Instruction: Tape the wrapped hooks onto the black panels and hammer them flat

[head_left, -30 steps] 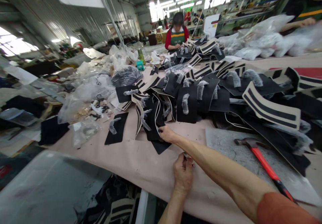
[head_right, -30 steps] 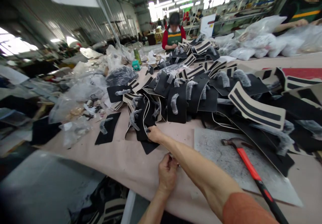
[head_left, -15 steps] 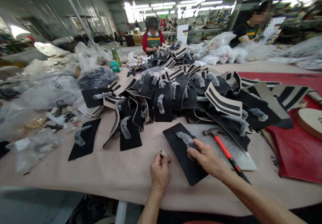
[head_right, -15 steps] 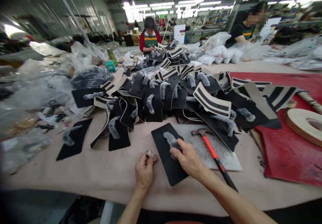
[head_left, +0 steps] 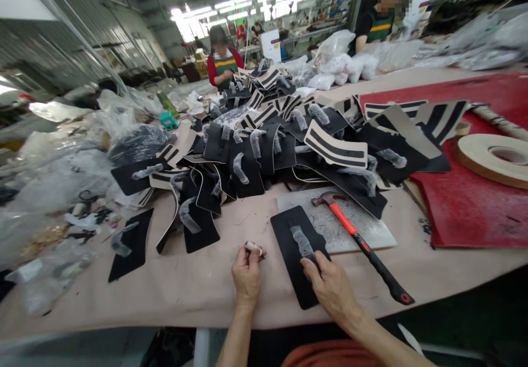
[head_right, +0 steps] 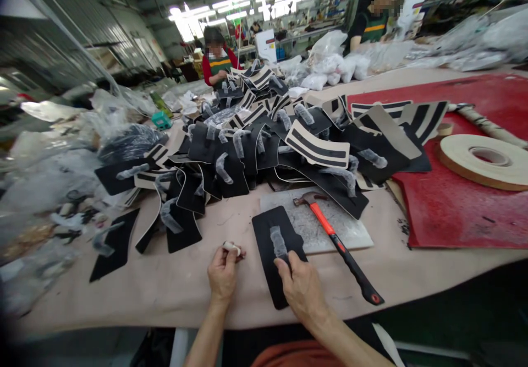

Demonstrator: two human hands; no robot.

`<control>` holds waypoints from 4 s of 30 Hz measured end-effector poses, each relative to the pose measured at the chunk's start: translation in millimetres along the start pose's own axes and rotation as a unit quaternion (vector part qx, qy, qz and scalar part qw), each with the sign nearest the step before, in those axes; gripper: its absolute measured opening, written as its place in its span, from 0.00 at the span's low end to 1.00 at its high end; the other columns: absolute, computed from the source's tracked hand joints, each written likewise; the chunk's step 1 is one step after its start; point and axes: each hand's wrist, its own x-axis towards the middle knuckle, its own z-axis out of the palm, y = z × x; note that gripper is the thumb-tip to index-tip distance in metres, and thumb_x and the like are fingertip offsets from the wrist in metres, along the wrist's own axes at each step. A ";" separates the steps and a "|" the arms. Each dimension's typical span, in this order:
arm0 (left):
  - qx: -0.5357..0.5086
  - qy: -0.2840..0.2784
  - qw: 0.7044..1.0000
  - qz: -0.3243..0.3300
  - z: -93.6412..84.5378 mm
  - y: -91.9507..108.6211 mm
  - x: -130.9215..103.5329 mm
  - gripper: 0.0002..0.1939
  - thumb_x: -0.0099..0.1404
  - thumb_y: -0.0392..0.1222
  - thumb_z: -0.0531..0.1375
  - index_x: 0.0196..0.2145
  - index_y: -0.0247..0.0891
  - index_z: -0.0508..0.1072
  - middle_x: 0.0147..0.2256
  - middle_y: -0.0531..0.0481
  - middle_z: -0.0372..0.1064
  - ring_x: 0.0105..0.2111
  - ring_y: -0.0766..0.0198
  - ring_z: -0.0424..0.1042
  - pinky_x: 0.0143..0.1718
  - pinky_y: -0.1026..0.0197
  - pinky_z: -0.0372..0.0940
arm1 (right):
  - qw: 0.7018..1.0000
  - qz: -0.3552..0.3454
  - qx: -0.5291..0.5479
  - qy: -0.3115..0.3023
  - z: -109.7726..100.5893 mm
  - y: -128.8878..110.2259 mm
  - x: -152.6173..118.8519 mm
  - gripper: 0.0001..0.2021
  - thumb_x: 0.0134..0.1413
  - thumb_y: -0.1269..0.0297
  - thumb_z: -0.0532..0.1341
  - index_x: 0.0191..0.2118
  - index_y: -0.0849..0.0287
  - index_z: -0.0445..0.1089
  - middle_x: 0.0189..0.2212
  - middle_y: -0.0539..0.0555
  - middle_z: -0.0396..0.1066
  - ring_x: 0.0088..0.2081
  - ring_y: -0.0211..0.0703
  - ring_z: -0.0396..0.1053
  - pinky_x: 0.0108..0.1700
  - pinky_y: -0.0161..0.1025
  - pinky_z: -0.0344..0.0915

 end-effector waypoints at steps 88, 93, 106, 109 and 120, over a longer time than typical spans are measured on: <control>0.179 -0.212 0.911 0.306 96.6 27.5 50.9 0.07 0.69 0.41 0.56 0.38 0.40 0.74 0.34 0.47 0.79 0.33 0.62 0.78 0.37 0.63 0.70 | 0.994 0.060 0.080 -0.042 -144.1 -26.1 46.3 0.20 0.64 0.44 0.46 0.31 0.55 0.57 0.20 0.46 0.55 0.19 0.36 0.52 0.22 0.35 0.48; 0.190 -0.209 0.907 0.314 96.0 25.4 52.7 0.06 0.69 0.40 0.57 0.38 0.40 0.74 0.33 0.48 0.78 0.31 0.64 0.76 0.36 0.64 0.69 | 0.966 -0.129 -0.224 -0.012 -148.8 -30.5 45.1 0.17 0.67 0.51 0.45 0.32 0.55 0.58 0.18 0.48 0.56 0.19 0.38 0.51 0.26 0.40 0.39; 0.202 -0.203 0.902 0.323 96.2 18.7 53.2 0.07 0.69 0.41 0.57 0.36 0.39 0.74 0.29 0.48 0.76 0.29 0.64 0.75 0.34 0.64 0.68 | 0.953 -0.140 -0.267 -0.037 -143.5 -34.7 41.5 0.17 0.68 0.52 0.42 0.34 0.56 0.59 0.20 0.52 0.63 0.18 0.39 0.52 0.26 0.41 0.38; 0.205 -0.199 0.900 0.329 96.0 18.8 53.2 0.07 0.68 0.41 0.57 0.36 0.39 0.74 0.29 0.49 0.76 0.28 0.64 0.75 0.33 0.64 0.68 | 0.950 -0.132 -0.276 -0.064 -153.7 -43.7 46.5 0.17 0.68 0.51 0.44 0.33 0.55 0.59 0.19 0.51 0.62 0.18 0.38 0.50 0.26 0.41 0.37; 0.208 -0.205 0.894 0.341 95.7 18.9 52.2 0.07 0.68 0.39 0.56 0.33 0.39 0.74 0.26 0.49 0.74 0.26 0.64 0.73 0.31 0.65 0.66 | 0.954 -0.134 -0.258 -0.067 -145.8 -32.3 39.2 0.19 0.68 0.49 0.44 0.32 0.55 0.59 0.18 0.50 0.60 0.18 0.39 0.49 0.26 0.42 0.38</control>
